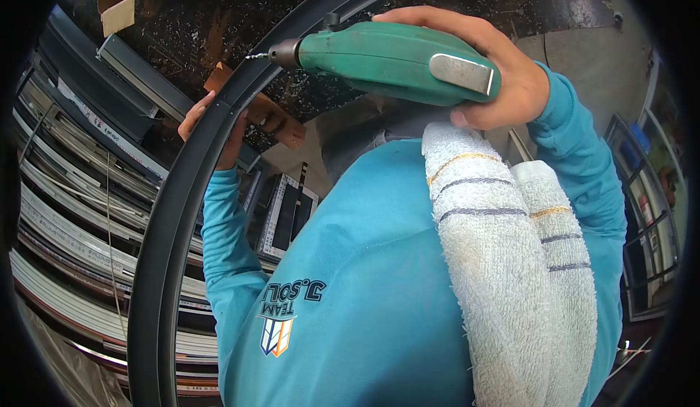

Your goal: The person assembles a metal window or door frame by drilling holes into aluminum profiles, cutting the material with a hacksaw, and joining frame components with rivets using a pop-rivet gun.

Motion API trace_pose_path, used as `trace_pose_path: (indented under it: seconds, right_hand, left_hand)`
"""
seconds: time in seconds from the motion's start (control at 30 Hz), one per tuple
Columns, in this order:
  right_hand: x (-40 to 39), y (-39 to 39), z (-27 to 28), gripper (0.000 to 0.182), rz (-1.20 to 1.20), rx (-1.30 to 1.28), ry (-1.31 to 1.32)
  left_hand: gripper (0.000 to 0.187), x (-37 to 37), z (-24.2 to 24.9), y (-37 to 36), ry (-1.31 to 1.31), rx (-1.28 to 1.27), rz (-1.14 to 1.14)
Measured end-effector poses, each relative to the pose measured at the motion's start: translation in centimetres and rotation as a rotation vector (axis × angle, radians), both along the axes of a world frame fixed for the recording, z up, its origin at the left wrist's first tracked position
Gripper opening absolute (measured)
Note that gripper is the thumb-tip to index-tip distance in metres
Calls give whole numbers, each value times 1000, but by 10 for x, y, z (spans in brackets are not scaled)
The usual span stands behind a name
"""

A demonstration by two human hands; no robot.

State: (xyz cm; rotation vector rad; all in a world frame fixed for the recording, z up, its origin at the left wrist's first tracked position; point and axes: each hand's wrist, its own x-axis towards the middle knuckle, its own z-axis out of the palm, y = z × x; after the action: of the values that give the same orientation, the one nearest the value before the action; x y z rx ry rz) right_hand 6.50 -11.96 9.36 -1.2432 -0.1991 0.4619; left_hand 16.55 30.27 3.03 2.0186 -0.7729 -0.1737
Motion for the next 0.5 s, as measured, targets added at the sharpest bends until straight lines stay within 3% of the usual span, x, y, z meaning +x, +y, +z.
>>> trace_pose_path:
  seconds: [0.1, 0.5]
  right_hand:
    - [12, 5, -9, 91, 2, 40, 34]
    - [27, 8, -43, 95, 25, 3, 98]
  left_hand:
    - [68, -4, -3, 0, 83, -55, 43]
    - [69, -6, -2, 0, 5, -9, 71]
